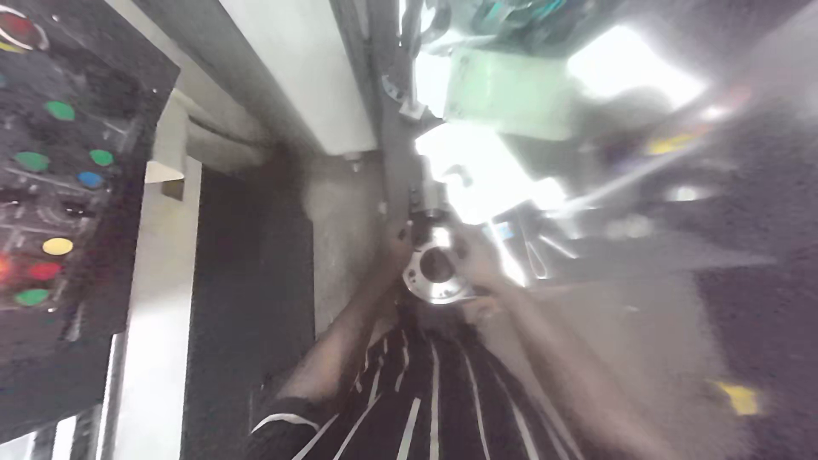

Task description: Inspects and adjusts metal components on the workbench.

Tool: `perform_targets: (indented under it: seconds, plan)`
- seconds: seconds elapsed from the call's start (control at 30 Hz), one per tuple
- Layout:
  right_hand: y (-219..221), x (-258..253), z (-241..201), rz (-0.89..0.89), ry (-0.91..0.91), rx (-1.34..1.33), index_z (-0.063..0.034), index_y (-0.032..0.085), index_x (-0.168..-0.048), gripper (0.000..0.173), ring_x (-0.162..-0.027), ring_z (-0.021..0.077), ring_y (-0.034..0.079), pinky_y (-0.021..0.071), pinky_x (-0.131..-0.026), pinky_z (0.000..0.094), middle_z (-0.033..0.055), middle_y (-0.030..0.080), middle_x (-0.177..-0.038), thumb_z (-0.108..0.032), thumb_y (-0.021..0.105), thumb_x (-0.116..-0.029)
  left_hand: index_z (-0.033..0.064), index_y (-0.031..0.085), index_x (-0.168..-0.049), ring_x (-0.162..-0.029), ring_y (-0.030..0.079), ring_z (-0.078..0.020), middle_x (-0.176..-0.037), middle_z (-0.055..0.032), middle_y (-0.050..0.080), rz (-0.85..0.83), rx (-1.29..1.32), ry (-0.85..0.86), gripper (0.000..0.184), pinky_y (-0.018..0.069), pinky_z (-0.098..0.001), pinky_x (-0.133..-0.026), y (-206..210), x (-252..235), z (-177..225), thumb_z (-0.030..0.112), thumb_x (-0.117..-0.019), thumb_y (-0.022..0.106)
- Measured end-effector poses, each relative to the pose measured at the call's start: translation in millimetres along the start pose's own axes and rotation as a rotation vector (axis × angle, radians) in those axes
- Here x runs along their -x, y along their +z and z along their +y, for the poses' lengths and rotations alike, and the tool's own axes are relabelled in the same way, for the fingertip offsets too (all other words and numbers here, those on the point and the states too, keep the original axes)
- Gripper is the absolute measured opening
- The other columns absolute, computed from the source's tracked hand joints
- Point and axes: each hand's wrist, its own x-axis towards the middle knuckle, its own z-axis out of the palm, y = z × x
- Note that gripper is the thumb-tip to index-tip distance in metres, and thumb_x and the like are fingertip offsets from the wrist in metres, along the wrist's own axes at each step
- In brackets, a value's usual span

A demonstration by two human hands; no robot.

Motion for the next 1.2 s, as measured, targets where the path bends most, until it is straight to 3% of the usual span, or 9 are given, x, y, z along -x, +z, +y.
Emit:
perform_targets:
  seconds: [0.13,0.2,0.33,0.5,0.77,0.87,0.97,1.07,1.2]
  plan:
    - [6.2,-5.7,-4.5,-0.056,-0.198,0.189,-0.0325,0.048,-0.152,0.055,-0.144,0.021,0.044,0.0379,-0.117,0.053,-0.0022,0.046,-0.157,-0.047,0.056,-0.1003,0.0062,0.069,-0.115,-0.095,0.07,-0.0333,-0.101,-0.0186,0.071,-0.524,0.39,-0.426,0.065,0.0559,-0.0592,-0.086,28.0,-17.2,-25.1,0.062,-0.1041,0.038]
    - [8.4,-8.9,-8.5,-0.075,-0.244,0.281,-0.0382,0.047,-0.152,0.056,-0.146,0.0216,0.041,0.0346,-0.118,0.0532,-0.0026,0.044,-0.159,-0.046,0.059,-0.0975,0.0078,0.069,-0.116,-0.094,0.07,-0.0334,-0.101,-0.0183,0.071,-0.594,0.379,-0.337,0.07,0.0558,-0.0598,-0.084,30.3,-21.6,-26.2,0.066,-0.1036,0.031]
    - [4.8,-9.5,-22.5,-0.16,-0.188,0.343,-0.0297,0.059,-0.143,0.057,-0.139,0.0325,0.046,0.0414,-0.109,0.0585,0.0068,0.047,-0.155,-0.031,0.073,-0.0873,0.0068,0.069,-0.117,-0.097,0.07,-0.0321,-0.104,-0.0178,0.071,-0.682,0.332,-0.112,0.074,0.0562,-0.0595,-0.087,17.9,-33.4,-18.4,0.064,-0.1054,0.023]
    - [12.7,-15.7,-28.6,-0.101,-0.009,0.348,-0.0311,0.057,-0.144,0.046,-0.134,0.0358,0.051,0.0469,-0.104,0.0595,0.0105,0.055,-0.145,-0.041,0.059,-0.099,0.0039,0.063,-0.131,-0.115,0.066,-0.0327,-0.122,-0.0206,0.068,-0.792,0.389,-0.182,0.06,0.0509,-0.0576,-0.101,28.3,-47.2,-24.6,0.05,-0.1098,0.03]
    - [31.2,-15.5,-1.1,0.003,-0.105,0.347,-0.0287,0.056,-0.145,0.049,-0.137,0.0309,0.051,0.0476,-0.106,0.0562,0.0059,0.058,-0.144,-0.046,0.057,-0.0983,0.0167,0.065,-0.13,-0.107,0.069,-0.0251,-0.117,-0.0099,0.071,-0.607,0.403,-0.139,0.046,0.0554,-0.0549,-0.095,36.8,-21.2,-23.7,0.048,-0.1084,0.039]
    - [30.3,-3.5,2.3,-0.009,-0.099,0.265,-0.0227,0.057,-0.144,0.048,-0.126,0.0312,0.059,0.0518,-0.101,0.0545,0.0104,0.059,-0.139,-0.042,0.058,-0.0997,0.0183,0.071,-0.115,-0.095,0.071,-0.0211,-0.104,-0.0058,0.073,-0.509,0.309,-0.048,0.039,0.059,-0.0514,-0.085,44.1,-9.6,-19.2,0.045,-0.1074,0.043]
    - [32.2,9.1,4.4,0.038,-0.097,0.223,-0.0215,0.056,-0.146,0.046,-0.132,0.0288,0.057,0.0502,-0.106,0.0498,0.0093,0.056,-0.147,-0.034,0.058,-0.1014,0.0132,0.07,-0.125,-0.116,0.067,-0.0258,-0.122,-0.0098,0.071,-0.453,0.234,0.035,0.043,0.0513,-0.0518,-0.103,56.8,0.1,-16.2,0.04,-0.1088,0.041]
    - [32.4,7.3,6.6,0.132,-0.101,0.203,-0.0201,0.061,-0.14,0.046,-0.134,0.0296,0.054,0.0497,-0.107,0.0501,0.0105,0.052,-0.15,-0.039,0.062,-0.0986,0.0118,0.071,-0.116,-0.111,0.068,-0.0255,-0.114,-0.0096,0.072,-0.454,0.202,0.16,0.046,0.0533,-0.0519,-0.099,58.6,-12.4,-14.3,0.042,-0.1092,0.037]
    - [38.8,5.6,15.9,0.223,-0.05,0.11,-0.0097,0.064,-0.125,0.042,-0.137,0.0283,0.052,0.0463,-0.11,0.0508,0.0114,0.049,-0.153,-0.036,0.065,-0.0924,0.0145,0.068,-0.127,-0.122,0.064,-0.0243,-0.128,-0.0087,0.069,-0.56,0.157,0.26,0.046,0.0499,-0.0506,-0.106,44.6,-17.1,11.9,0.041,-0.1098,0.035]
